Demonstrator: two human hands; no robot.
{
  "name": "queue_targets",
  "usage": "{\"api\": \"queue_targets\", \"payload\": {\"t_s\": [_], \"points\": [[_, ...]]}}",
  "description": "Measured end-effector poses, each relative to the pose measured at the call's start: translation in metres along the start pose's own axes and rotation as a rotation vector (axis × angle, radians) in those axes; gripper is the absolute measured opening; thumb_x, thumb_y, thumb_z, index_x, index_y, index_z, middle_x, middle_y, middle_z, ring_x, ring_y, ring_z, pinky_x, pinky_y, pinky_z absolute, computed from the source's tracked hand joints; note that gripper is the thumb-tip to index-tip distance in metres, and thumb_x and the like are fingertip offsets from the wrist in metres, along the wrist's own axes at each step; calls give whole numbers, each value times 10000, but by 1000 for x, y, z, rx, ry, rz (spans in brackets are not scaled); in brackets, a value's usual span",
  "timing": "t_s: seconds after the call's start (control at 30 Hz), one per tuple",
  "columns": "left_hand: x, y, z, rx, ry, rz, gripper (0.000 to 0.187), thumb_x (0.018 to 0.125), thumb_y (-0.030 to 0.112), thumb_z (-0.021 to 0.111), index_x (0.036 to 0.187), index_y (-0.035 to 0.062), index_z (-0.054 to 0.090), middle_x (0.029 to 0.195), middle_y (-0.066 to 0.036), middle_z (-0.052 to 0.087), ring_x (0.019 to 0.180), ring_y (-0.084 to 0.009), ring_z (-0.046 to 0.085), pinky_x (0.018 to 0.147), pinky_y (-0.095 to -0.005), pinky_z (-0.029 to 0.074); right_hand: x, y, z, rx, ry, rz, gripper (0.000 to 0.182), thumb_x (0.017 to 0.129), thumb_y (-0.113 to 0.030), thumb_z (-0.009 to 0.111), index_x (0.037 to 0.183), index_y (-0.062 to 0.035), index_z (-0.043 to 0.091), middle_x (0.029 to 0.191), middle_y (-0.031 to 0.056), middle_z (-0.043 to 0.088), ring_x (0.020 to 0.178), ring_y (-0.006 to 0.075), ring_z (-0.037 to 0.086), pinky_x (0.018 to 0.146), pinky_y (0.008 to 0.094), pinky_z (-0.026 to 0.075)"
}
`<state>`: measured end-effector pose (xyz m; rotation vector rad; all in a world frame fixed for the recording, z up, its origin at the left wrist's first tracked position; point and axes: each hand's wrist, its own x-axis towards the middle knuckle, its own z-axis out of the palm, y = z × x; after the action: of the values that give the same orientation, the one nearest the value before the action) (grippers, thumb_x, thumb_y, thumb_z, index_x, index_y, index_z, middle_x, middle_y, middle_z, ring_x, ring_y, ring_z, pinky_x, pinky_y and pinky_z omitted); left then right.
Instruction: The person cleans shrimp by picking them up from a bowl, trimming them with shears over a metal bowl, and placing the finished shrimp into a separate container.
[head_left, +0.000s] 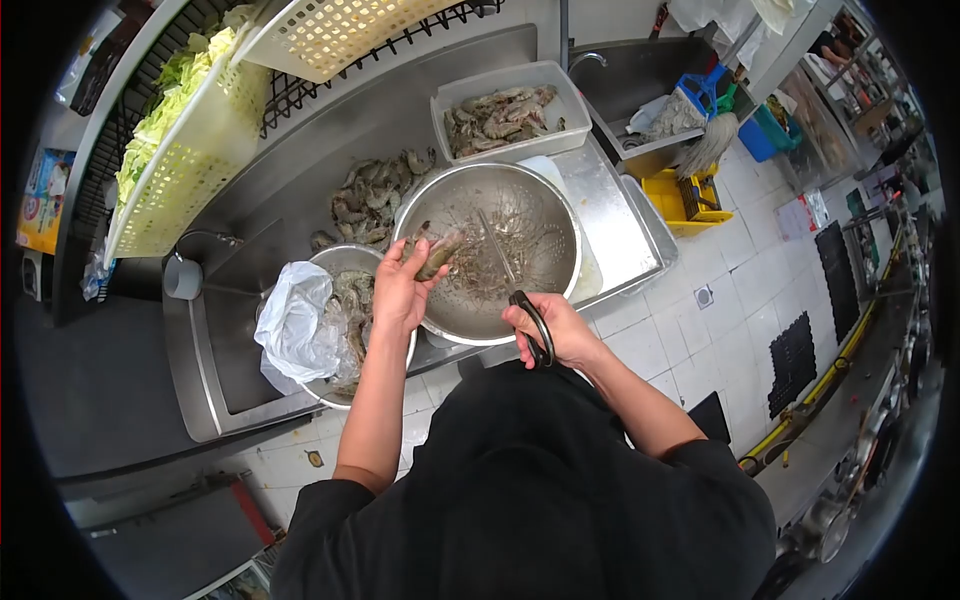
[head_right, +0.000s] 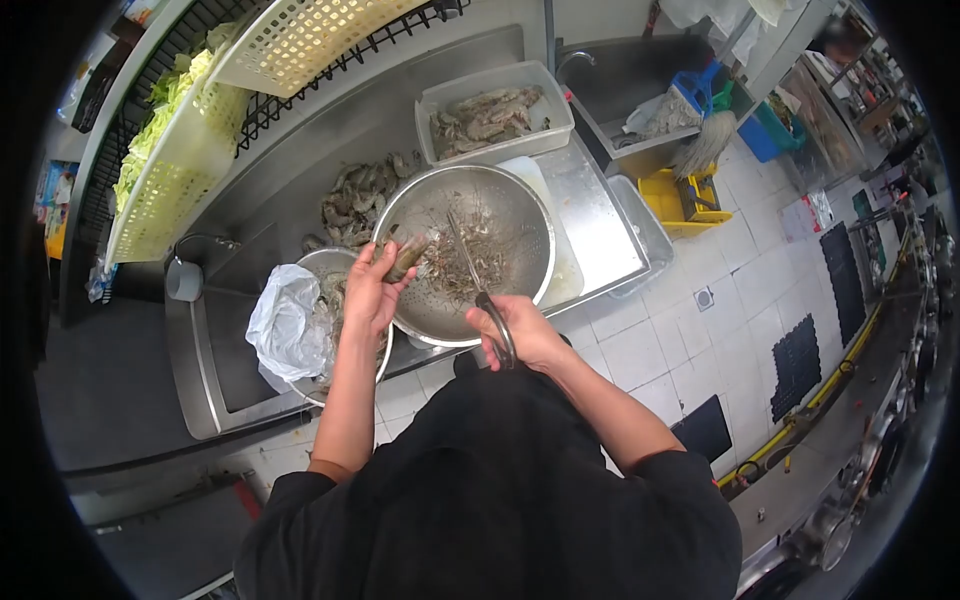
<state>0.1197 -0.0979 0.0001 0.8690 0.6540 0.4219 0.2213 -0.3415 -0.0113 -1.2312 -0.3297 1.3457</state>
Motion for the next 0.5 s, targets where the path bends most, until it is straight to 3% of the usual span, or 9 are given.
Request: {"api": "queue_targets", "payload": {"t_s": [0.1, 0.2, 0.27, 0.37, 0.5], "points": [[0, -15, 0, -184, -30, -121, 230, 995, 94, 711, 1205, 23, 648, 1115, -118, 731, 981, -254, 740, 788, -316, 629, -2, 2, 5, -42, 66, -19, 553, 950, -519, 746, 1053, 5, 602, 670, 40, 604, 523, 123, 617, 454, 281, 518], [-6, -32, 11, -150, -45, -93, 262, 984, 89, 721, 1220, 13, 639, 1138, -99, 719, 1018, -233, 729, 839, -307, 635, -4, 1, 14, -74, 84, 36, 559, 938, -524, 761, 1032, -1, 587, 730, 62, 618, 568, 136, 602, 536, 296, 498], [-7, -44, 19, -165, -21, -114, 242, 970, 70, 732, 1191, 18, 649, 1118, -91, 722, 993, -211, 727, 822, -301, 629, 4, 13, 17, -476, 173, -169, 578, 907, -525, 793, 1016, 3, 585, 726, 69, 612, 602, 145, 578, 589, 305, 470], [-11, -50, 28, -157, 35, -28, 217, 953, 46, 741, 1155, 39, 663, 1082, -62, 722, 918, -164, 710, 796, -296, 609, -1, 7, 20, -489, 199, -124, 565, 893, -508, 809, 1000, 1, 587, 696, 35, 569, 625, 121, 511, 592, 325, 424], [-14, -47, 34, -181, 96, -47, 221, 954, 53, 742, 1159, 38, 661, 1070, -54, 722, 945, -157, 699, 821, -306, 604, -1, 20, 23, -400, 186, -159, 546, 906, -497, 801, 989, -1, 587, 683, 10, 534, 622, 93, 460, 567, 326, 381]]}}
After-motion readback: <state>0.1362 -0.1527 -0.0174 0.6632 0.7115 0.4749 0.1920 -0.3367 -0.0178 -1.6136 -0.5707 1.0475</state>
